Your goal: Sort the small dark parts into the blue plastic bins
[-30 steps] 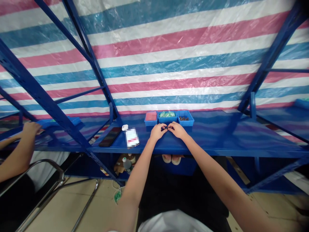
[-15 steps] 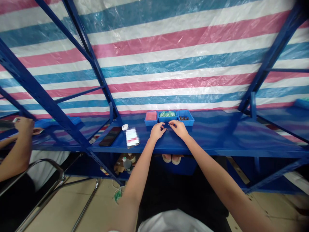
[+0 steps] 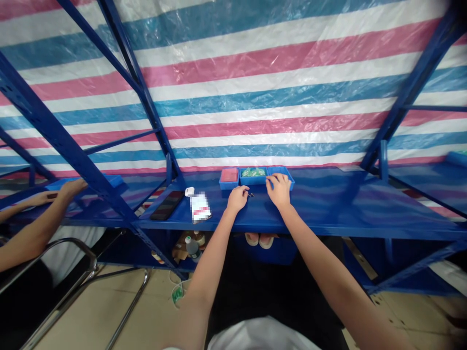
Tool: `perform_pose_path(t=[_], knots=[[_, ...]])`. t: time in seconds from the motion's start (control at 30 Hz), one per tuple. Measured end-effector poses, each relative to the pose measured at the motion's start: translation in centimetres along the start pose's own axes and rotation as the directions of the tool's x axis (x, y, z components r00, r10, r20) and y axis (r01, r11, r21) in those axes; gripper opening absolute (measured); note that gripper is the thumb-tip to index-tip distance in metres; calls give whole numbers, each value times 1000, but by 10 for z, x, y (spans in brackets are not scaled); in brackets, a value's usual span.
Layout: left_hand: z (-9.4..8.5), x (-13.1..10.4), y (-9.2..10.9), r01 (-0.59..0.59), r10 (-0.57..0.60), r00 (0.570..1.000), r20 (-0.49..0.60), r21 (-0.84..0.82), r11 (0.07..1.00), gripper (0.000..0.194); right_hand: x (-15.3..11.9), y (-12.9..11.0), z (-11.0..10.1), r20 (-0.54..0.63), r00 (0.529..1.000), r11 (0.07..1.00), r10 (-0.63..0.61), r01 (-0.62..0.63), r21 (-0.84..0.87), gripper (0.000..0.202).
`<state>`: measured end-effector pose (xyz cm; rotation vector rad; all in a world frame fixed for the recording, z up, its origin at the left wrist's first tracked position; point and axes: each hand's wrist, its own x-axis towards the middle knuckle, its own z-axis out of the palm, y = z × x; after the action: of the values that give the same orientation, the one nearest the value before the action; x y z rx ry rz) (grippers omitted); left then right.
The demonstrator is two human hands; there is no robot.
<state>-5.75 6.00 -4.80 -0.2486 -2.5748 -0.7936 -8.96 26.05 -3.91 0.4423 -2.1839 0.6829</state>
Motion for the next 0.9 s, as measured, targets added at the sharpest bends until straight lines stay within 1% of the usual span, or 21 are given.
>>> perform_pose_path(t=[0.03,0.07,0.13,0.17,0.2,0.23,0.27,0.33,0.47,0.57,0.63,0.73,0.9], knots=[[0,0,0,-3,3,1000,3,13,1000,26,-1,-2,1,83,994,996,-75,70,53,32],[0,0,0,-8,8,1000,5,25,1000,25,-2,-4,3,179,973,985,-147,128,114,31],[0,1,-1,-14,14,1000,-2,39,999,25,-4,-8,6,354,896,955,-267,196,223,32],[1,1,-1,-14,14,1000,-9,43,999,26,-5,-9,8,412,858,942,-307,213,257,32],[1,1,-2,-13,14,1000,-17,45,999,26,-5,-10,10,449,829,933,-334,224,280,30],[1,1,-2,-11,12,1000,-24,45,999,25,-6,-10,11,467,812,927,-350,230,296,28],[2,2,-2,-9,10,999,-30,43,999,25,-5,-11,12,474,805,923,-357,225,312,24],[2,2,-3,-6,8,999,-35,40,999,24,-4,-11,12,478,811,919,-338,175,353,18],[2,2,-2,-8,10,999,-36,39,999,22,-2,-9,10,460,860,904,-221,4,429,9],[1,1,-2,-5,6,999,-38,45,999,22,-3,-8,9,423,889,872,-175,-60,485,6],[1,1,-1,-3,5,999,-39,51,999,22,-3,-8,8,400,900,850,-172,-69,522,6],[1,1,0,-5,7,999,-40,60,998,23,-3,-9,8,368,911,839,-189,-45,543,6],[-1,0,2,6,-3,999,-34,67,998,24,-3,-13,5,316,923,869,-219,38,493,3]])
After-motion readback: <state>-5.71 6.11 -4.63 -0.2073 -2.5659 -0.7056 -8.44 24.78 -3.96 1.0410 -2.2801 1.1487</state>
